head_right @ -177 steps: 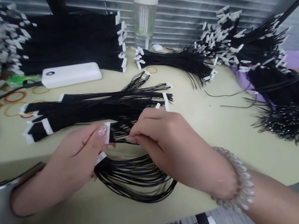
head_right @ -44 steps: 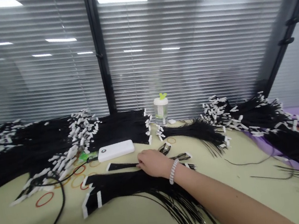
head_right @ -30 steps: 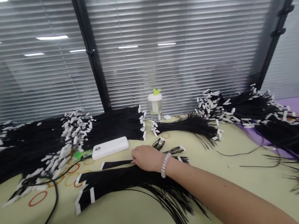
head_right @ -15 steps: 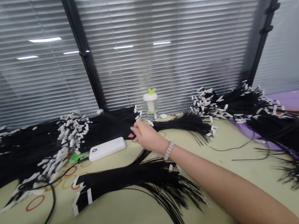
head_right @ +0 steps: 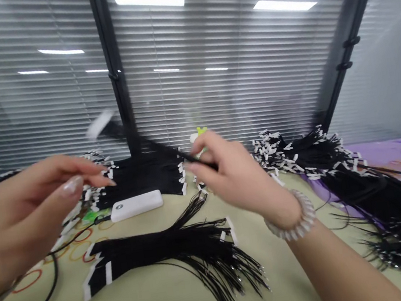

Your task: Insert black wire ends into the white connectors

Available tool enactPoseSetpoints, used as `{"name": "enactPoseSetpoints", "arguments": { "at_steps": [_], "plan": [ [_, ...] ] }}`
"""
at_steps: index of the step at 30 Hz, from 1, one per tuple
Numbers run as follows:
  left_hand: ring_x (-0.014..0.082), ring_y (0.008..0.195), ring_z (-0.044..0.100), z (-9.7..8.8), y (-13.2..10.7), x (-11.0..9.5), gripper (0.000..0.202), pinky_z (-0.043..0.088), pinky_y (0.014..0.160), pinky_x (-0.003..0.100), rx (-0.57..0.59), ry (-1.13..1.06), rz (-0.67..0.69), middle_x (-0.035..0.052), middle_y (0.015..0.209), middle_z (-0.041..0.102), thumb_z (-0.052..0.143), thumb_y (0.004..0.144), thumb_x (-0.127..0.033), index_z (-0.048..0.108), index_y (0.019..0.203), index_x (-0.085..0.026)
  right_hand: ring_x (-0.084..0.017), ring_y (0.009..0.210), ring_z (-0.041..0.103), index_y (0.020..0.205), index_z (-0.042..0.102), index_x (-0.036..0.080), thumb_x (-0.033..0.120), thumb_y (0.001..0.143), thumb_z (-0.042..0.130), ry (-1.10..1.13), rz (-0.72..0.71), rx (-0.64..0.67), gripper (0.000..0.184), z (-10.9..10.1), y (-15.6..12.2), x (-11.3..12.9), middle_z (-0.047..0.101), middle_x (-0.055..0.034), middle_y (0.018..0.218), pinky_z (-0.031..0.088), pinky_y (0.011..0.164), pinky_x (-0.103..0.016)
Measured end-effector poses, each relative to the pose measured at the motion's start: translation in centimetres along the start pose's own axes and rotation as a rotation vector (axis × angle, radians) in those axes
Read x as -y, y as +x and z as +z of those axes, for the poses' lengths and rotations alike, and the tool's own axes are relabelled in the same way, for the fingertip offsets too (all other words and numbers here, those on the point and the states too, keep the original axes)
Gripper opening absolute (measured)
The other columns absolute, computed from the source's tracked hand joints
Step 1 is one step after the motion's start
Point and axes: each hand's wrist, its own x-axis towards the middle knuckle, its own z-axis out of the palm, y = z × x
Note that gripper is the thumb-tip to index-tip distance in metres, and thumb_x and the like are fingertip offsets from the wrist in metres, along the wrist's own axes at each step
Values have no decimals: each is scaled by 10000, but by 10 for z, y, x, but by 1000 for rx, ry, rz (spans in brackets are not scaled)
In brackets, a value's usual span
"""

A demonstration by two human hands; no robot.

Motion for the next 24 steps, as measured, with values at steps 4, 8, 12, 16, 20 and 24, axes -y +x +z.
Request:
{"name": "enactPoseSetpoints", "arguments": {
  "at_steps": [4, 8, 12, 16, 20, 24],
  "plan": [
    [88, 640, 585, 6, 6, -15, 213, 467, 585, 165, 267, -160, -138, -28, 690, 637, 494, 806, -348, 588, 725, -175, -74, 436, 374, 807, 449, 221, 321, 814, 499, -333, -70, 350, 112, 13, -12, 22, 466, 56, 526, 253, 411, -209],
    [54, 490, 538, 0, 1, -14, 270, 436, 472, 131, 257, -231, -226, -34, 533, 589, 501, 794, -321, 565, 595, -150, -76, 509, 419, 754, 477, 208, 417, 812, 504, -189, -131, 580, 218, 18, -18, 36, 480, 49, 565, 285, 446, -211],
    [77, 500, 573, 2, -2, -17, 339, 464, 489, 156, 349, -293, -290, -8, 536, 615, 469, 808, -361, 587, 581, -139, -69, 564, 422, 736, 506, 196, 425, 865, 414, 51, -70, 507, 278, 22, -19, 44, 488, 38, 623, 336, 507, -196],
    [76, 473, 558, 12, -8, -13, 381, 440, 462, 151, 489, -177, -352, -13, 509, 618, 446, 823, -379, 585, 549, -154, -65, 599, 464, 792, 549, 196, 331, 901, 355, 153, -1, 419, 260, 32, -19, 45, 539, 31, 671, 346, 527, -190],
    [79, 462, 555, 17, -17, -10, 445, 416, 444, 157, 582, -52, -346, -23, 503, 623, 355, 861, -388, 588, 546, -175, -53, 558, 426, 675, 510, 165, 303, 879, 408, 196, -40, 449, 266, 39, -21, 46, 479, 41, 599, 339, 524, -183],
    [90, 489, 576, 19, -21, -13, 419, 438, 484, 175, 604, 8, -328, -39, 505, 625, 367, 853, -386, 583, 552, -192, -50, 519, 361, 636, 482, 157, 289, 875, 409, 197, -69, 466, 283, 41, -23, 48, 399, 48, 547, 305, 493, -184]
  ]
}}
